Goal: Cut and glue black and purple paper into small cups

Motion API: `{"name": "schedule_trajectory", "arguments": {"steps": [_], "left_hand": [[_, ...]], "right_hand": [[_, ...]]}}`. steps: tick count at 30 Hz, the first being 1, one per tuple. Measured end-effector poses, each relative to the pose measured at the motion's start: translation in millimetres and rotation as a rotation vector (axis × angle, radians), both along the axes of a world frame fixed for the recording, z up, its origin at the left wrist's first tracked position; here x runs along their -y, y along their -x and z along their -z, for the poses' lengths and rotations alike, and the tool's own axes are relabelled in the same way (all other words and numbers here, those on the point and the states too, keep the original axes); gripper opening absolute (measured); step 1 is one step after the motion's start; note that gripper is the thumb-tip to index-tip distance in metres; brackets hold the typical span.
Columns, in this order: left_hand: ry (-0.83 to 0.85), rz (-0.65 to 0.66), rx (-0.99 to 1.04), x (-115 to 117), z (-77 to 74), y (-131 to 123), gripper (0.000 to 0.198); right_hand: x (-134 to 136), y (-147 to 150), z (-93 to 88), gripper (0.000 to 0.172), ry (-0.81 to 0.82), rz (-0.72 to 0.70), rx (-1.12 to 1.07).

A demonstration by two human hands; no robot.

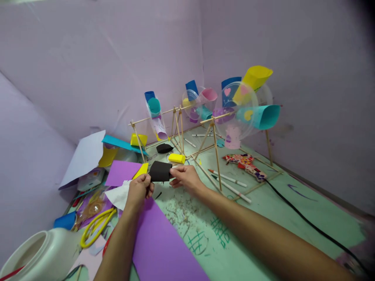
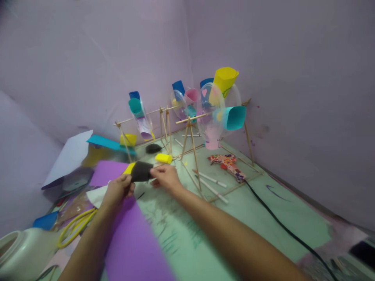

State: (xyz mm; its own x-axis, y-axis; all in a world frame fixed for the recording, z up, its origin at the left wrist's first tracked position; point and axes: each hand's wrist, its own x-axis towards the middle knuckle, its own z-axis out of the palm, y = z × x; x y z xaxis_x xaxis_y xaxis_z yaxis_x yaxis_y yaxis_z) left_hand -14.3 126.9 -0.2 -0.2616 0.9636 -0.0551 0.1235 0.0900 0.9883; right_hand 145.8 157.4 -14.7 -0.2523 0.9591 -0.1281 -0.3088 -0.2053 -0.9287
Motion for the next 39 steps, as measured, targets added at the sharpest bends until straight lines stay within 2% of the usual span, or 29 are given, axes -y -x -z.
{"name": "schedule_trajectory", "arguments": {"steps": [5,9,13,17,23,28,32,36,39], "left_hand": [[-0.042,0.035,-0.015,7,-8.6,-11,0.02],[-0.042,0.071,-0.002,8,-8.8,-11,0.024],[-0.028,0.054,0.055,2,-2.2,-1,0.025],[-0.021,0.051,0.092,-1,1.8,6,0.029],[-0.022,0.064,0.098,-1,2.3,2,0.029],[-0.016,0.087,0.071,2,1.6,-3,0.025],[-0.024,0.081,0.039,2,2.4,-2,0.023],[-0.042,0.005,-0.002,1,2.5,4,0.021],[-0.009,-0.096,-0.04,-1,0.7,9,0.019]], "right_hand": [[-7,0,6.0,0.021,0.03,0.024,0.158],[-7,-3,6.4,0.021,-0.021,0.033,0.189],[-5,-10,-4.0,0.017,-0.032,-0.078,0.144],[-5,-17,-13.1,0.029,0.014,-0.159,0.111],[-4,-14,-9.6,0.014,0.041,-0.219,0.181],[-10,-9,-1.2,0.022,0.003,-0.154,0.24],[-13,-10,4.0,0.022,-0.013,-0.129,0.248],[-13,-12,4.4,0.02,0.071,-0.151,0.237],[-15,-12,6.3,0.016,0.129,-0.041,0.221]]}}
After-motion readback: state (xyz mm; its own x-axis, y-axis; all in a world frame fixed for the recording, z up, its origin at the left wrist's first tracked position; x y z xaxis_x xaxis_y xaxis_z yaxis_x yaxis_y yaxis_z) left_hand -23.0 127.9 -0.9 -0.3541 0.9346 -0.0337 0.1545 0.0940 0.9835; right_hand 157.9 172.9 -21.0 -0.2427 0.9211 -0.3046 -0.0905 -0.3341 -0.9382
